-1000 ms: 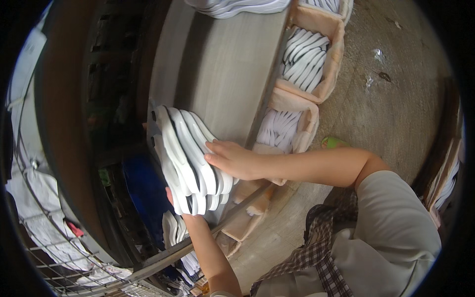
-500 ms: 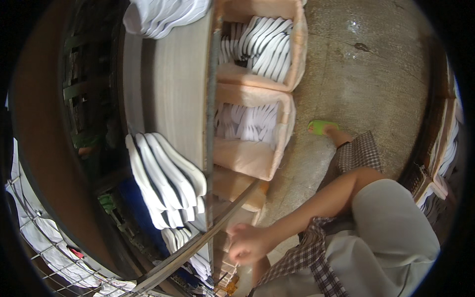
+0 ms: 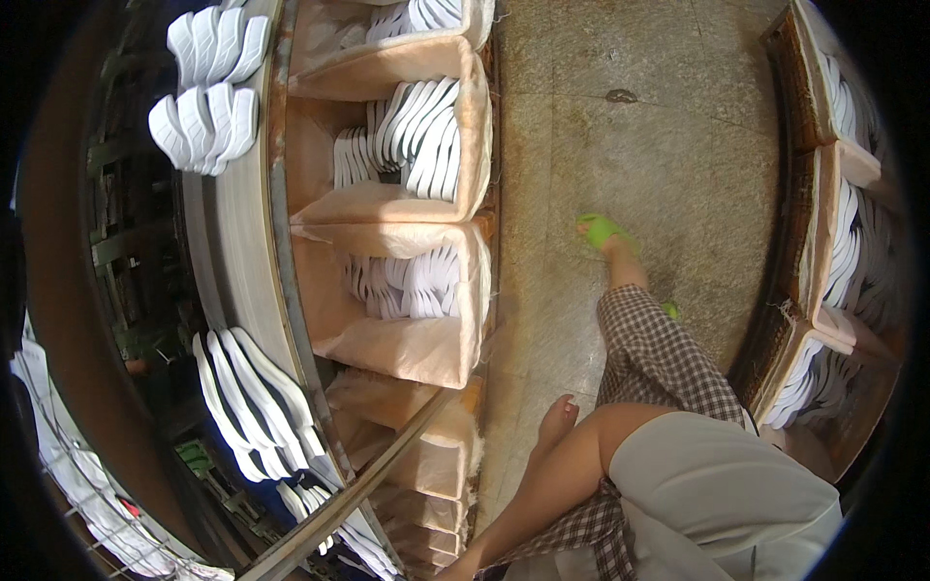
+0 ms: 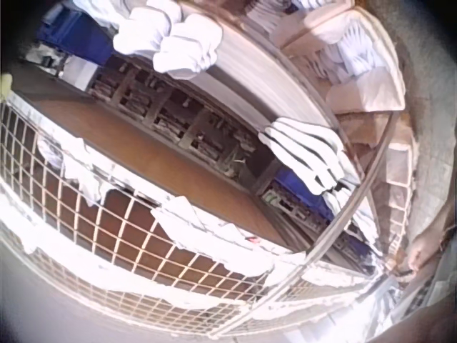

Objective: The person picks up pairs of white slip-on shoes from a shelf, inspects them by turning them over, and places them into a large plastic bag. They then retrieve more pairs from the shelf and continue the process.

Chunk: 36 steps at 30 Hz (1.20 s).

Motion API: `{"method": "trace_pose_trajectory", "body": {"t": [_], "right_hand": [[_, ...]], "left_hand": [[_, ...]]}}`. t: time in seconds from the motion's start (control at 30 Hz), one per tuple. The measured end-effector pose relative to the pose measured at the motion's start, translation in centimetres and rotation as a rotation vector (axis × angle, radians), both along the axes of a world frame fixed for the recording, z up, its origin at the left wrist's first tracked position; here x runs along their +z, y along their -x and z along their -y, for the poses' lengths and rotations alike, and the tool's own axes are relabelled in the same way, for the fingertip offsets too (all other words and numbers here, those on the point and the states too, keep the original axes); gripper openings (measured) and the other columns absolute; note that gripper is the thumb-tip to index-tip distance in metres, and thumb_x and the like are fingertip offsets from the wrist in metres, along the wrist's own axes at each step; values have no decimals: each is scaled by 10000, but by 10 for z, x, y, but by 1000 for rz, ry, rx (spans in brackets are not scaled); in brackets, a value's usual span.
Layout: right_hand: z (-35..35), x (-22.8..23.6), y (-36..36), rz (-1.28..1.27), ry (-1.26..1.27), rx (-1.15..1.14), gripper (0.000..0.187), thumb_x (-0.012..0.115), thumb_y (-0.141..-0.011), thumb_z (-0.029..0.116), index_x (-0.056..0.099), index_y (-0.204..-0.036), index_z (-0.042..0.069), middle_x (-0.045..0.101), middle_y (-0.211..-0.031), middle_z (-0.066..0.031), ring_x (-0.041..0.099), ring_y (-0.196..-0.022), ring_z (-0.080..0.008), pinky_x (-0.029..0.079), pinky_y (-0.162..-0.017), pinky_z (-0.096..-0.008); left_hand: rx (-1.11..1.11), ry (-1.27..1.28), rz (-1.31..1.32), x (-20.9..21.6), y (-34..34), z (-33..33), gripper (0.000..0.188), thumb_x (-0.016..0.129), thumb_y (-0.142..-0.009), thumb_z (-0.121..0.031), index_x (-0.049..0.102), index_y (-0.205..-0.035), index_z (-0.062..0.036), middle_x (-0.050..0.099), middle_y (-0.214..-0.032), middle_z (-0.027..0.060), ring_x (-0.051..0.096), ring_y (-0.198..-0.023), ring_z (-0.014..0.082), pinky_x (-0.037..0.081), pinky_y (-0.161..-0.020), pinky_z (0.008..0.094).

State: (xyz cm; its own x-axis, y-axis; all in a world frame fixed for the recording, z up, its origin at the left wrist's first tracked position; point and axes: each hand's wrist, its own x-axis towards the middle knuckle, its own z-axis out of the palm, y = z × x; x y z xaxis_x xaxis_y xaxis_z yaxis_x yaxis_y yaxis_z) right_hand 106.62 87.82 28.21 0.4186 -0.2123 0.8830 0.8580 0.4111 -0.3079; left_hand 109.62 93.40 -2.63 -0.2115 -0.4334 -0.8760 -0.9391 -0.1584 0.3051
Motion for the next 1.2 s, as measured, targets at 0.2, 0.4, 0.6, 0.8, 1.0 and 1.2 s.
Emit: {"method": "trace_pose_trajectory", "body": {"t": [0.2,0.4,0.6,0.8,1.0,1.2], "right_hand": [[57,-15,49,50,-97,-35,189,559,-870,190,623,-863,12,616,-805,-133,576,-786,-225,440,-715,-365],[126,-41,98,74,-209,-63,219,562,-889,210,630,-855,5,619,-805,-141,576,-790,-220,443,-722,-358],[164,-48,143,17,-278,-20,258,565,-899,228,615,-817,-12,596,-743,-143,568,-750,-230,440,-697,-351],[195,-52,174,-86,-151,-139,274,556,-900,230,593,-809,-25,585,-732,-164,550,-705,-244,430,-669,-360],[196,-38,189,-166,-93,-112,276,500,-937,240,591,-856,-8,598,-780,-162,549,-725,-225,433,-686,-356],[181,-12,168,-232,-87,11,266,484,-951,235,581,-878,-1,597,-805,-133,541,-762,-182,432,-703,-337]], "left_hand": [[-97,-159,2,-3,61,44,385,526,-877,-243,492,-1196,-29,617,-1010,193,585,-952,354,464,-822,413],[-150,-56,-55,-26,136,119,333,527,-877,-226,513,-1146,-30,617,-970,188,594,-903,347,473,-766,419],[34,31,-162,-42,194,157,265,524,-873,-207,533,-1071,-32,611,-892,198,596,-834,359,472,-727,425],[1,-64,-141,-36,203,155,262,522,-870,-204,531,-1073,-39,609,-907,206,591,-861,362,468,-738,426],[79,-28,-72,-27,181,148,306,535,-867,-227,524,-1122,-58,614,-925,181,596,-885,337,470,-762,404],[160,41,-71,-12,166,140,308,539,-867,-245,530,-1120,-69,616,-920,166,598,-883,326,471,-766,407]]}}
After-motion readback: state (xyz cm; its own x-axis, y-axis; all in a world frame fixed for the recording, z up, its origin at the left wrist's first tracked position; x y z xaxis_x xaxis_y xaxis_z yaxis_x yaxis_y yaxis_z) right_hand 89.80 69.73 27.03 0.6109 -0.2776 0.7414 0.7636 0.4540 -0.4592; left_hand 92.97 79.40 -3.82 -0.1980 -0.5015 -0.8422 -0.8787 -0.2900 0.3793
